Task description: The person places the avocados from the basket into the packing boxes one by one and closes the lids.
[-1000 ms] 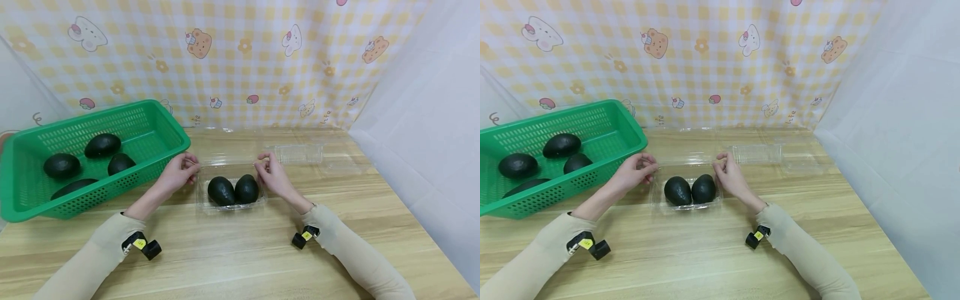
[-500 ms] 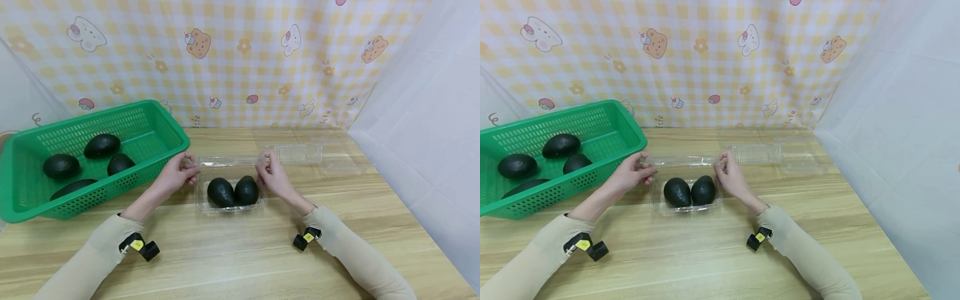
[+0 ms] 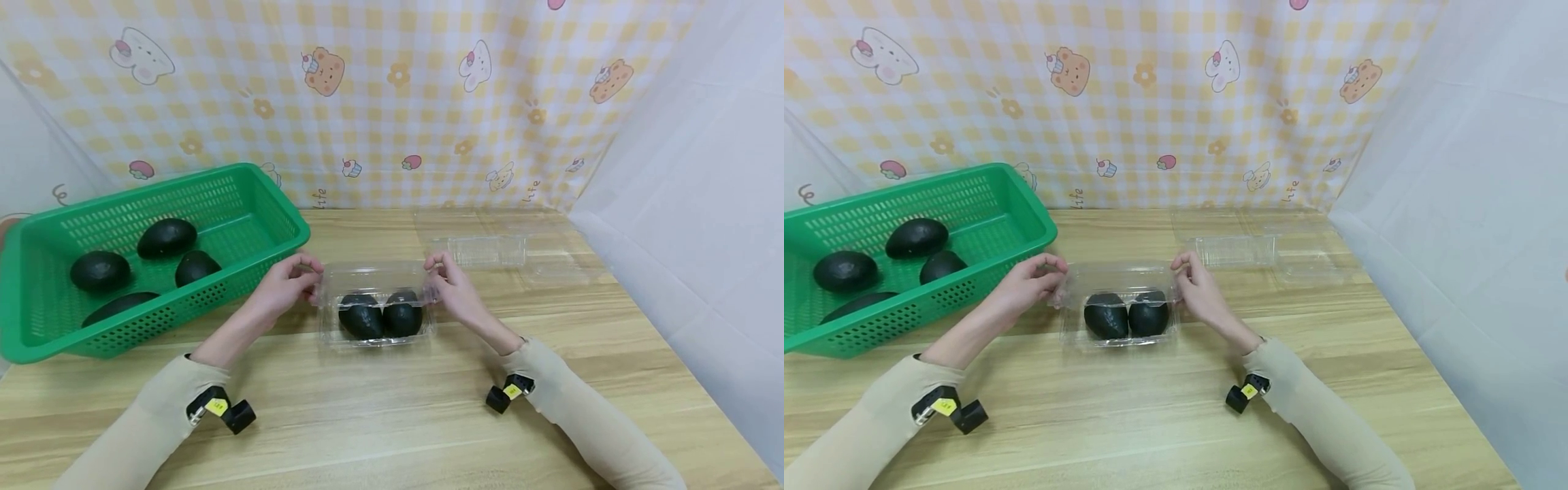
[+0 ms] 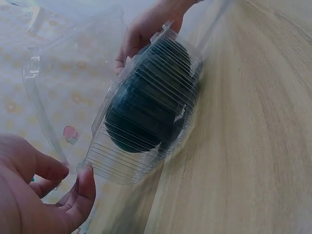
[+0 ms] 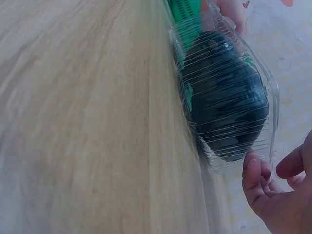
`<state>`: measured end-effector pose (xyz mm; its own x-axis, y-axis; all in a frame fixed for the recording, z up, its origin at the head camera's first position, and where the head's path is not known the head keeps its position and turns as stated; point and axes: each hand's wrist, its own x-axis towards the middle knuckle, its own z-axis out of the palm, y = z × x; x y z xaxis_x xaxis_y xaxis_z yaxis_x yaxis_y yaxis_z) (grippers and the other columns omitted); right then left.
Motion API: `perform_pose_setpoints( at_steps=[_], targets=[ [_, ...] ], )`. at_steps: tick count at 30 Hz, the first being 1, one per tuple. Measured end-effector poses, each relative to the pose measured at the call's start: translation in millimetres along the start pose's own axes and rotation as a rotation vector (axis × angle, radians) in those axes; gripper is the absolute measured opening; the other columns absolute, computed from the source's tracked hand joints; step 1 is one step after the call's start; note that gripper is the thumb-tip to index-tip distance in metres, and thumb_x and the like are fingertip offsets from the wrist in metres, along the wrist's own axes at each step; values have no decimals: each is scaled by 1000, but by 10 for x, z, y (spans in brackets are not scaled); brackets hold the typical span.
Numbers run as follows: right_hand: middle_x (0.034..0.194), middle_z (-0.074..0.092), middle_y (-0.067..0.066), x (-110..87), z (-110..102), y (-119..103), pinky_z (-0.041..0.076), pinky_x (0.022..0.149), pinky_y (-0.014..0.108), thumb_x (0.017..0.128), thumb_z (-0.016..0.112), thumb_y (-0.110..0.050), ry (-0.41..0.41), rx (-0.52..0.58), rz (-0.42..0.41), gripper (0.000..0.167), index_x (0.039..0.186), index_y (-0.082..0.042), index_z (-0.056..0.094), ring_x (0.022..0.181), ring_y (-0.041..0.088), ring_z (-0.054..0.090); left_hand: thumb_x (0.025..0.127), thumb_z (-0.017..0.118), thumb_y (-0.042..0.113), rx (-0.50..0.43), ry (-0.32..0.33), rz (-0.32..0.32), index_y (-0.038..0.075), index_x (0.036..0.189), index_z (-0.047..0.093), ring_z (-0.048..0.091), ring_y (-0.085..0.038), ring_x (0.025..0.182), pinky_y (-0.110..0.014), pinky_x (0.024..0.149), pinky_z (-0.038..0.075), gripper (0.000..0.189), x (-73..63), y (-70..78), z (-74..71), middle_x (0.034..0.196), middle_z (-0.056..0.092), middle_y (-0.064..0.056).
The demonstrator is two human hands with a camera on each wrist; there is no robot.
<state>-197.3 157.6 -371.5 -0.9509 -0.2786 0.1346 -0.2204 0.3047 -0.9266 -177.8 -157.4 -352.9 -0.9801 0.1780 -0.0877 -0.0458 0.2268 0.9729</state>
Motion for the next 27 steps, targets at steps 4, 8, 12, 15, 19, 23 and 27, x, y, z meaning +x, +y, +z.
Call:
perform_pose_setpoints(
  at_steps=[4,8,12,15,19,23,27],
  targets=[
    [77,59,18,-3,-6,9,51,58,27,101,36,3,-26,52,-18,15,110,5,47,61,19,59,106,47,4,-21,4,-35,-9,118,52,59,-15,77,-28,73,54,19,-8,9,4,99,58,-14],
    [80,59,16,-16,-5,11,50,61,24,98,39,3,-12,41,-15,14,108,5,49,63,17,59,106,45,5,-15,0,-49,-10,120,53,60,-15,81,-29,76,55,22,-14,6,1,105,58,-15],
    [79,58,11,-32,0,4,48,59,23,93,47,4,1,-12,-29,16,108,4,50,63,15,56,106,48,8,9,-3,-44,-10,121,54,61,-14,83,-30,79,56,24,-32,0,-7,106,59,-15],
    [75,55,8,-42,-3,-5,47,57,26,92,49,4,-8,-26,-37,17,109,5,50,60,16,54,105,53,10,46,-18,-30,-9,122,55,61,-16,86,-33,81,56,26,-59,12,-11,108,59,-15],
    [73,54,6,-54,-15,-20,47,57,28,91,50,5,-18,-38,-24,21,112,6,51,57,18,53,103,55,11,113,-41,0,-6,126,52,61,-24,93,-35,83,56,29,-113,32,-8,115,58,-18],
    [75,56,8,-72,-35,-46,47,55,28,90,50,5,-39,-39,-6,29,119,5,49,58,20,54,103,55,9,140,-55,22,-6,131,48,61,-27,93,-35,82,57,33,-175,45,2,121,56,-22],
    [75,56,8,-102,-54,-62,47,53,25,92,52,4,-62,-34,5,33,125,4,46,56,18,55,102,55,10,153,-62,22,-5,136,43,63,-25,88,-38,81,58,39,-226,37,-9,121,56,-24]
  ],
)
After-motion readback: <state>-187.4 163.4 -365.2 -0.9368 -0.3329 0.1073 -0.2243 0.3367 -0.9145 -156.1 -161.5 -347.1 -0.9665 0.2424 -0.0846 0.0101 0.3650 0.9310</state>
